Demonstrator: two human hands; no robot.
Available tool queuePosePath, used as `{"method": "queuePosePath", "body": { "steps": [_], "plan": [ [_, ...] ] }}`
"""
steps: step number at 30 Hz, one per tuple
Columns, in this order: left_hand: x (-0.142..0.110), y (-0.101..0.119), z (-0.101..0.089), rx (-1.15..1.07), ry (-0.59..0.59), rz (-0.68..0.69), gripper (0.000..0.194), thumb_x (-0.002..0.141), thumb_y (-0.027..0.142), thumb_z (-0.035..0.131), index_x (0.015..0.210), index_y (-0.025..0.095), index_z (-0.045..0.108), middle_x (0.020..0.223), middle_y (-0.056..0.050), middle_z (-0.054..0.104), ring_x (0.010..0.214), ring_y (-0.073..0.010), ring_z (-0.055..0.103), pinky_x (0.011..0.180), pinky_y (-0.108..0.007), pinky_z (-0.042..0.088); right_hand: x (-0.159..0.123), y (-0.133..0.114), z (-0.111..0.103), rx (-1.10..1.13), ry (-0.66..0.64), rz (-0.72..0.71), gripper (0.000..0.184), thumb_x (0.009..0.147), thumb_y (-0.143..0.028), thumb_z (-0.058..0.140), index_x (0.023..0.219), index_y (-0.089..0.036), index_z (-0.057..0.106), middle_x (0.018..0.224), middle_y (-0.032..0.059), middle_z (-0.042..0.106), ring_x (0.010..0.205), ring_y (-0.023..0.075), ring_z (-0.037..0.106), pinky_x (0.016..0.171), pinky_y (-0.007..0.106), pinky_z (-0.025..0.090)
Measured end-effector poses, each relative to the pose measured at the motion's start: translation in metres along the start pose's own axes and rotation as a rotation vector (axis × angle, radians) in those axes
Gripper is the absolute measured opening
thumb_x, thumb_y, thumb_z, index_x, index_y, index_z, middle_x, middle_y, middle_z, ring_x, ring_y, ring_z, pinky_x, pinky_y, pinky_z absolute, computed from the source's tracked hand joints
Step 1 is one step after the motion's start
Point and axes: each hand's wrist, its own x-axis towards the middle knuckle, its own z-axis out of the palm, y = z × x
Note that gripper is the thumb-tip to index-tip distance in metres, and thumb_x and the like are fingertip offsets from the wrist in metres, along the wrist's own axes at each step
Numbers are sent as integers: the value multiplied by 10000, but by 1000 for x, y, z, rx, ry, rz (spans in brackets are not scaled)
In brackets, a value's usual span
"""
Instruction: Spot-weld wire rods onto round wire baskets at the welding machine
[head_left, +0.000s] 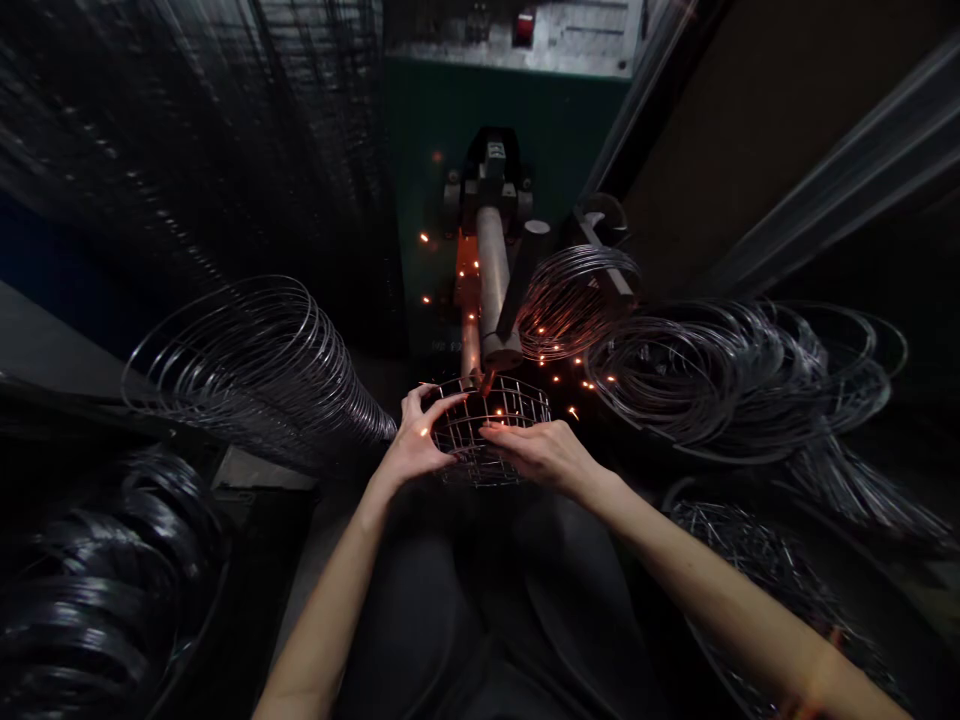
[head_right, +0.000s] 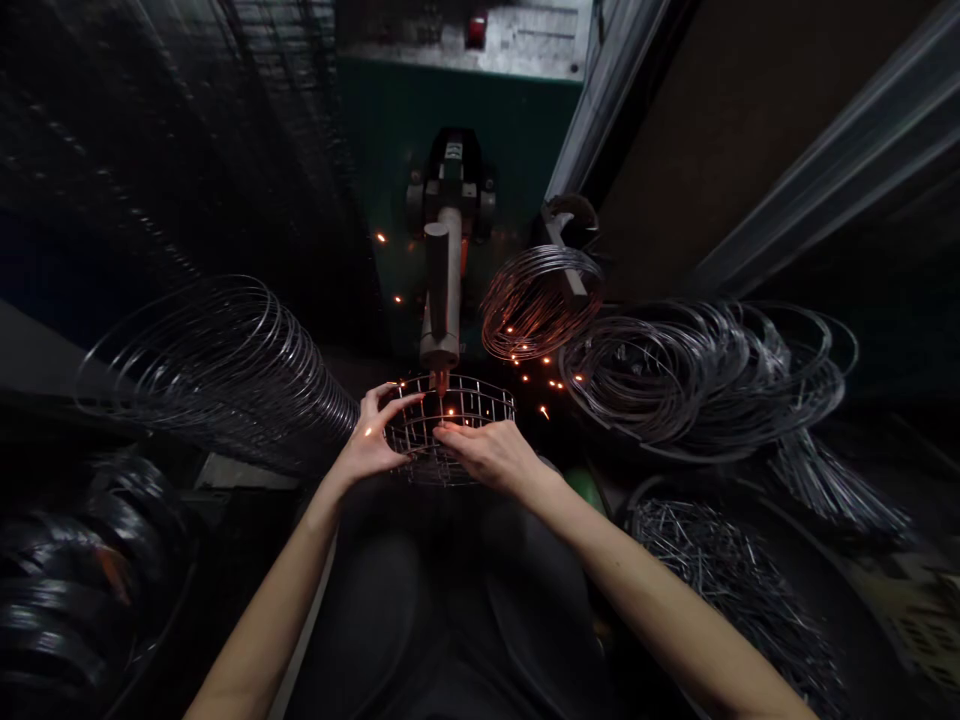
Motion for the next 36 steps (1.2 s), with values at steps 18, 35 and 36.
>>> {"method": "queuePosePath", "body": {
  "steps": [18,35,36],
  "plan": [
    [33,-16,-2,-10,61,1,839,572,239,815,1340,267,477,1294,-90,320,1259,-295,351,1104,-489,330,10,9,8,61,226,282,168,934,-267,534,938,-213,693,993,50,684,800,134,643,646,206,486],
    [63,-36,-10,-21,31,26,981,582,318,804,1434,292,319,1339,-94,318,1308,-306,323,1111,-507,285,25,29,5,145,251,462,218,918,-366,545,1049,-238,664,903,29,616,734,154,595,595,241,433],
    [63,-37,-11,-24,28,21,1027,570,328,812,1449,287,283,1358,-101,306,1323,-312,306,1115,-509,277,22,30,-1,168,277,468,228,915,-365,549,1064,-230,656,915,34,620,747,159,599,615,248,444]
  ]
}}
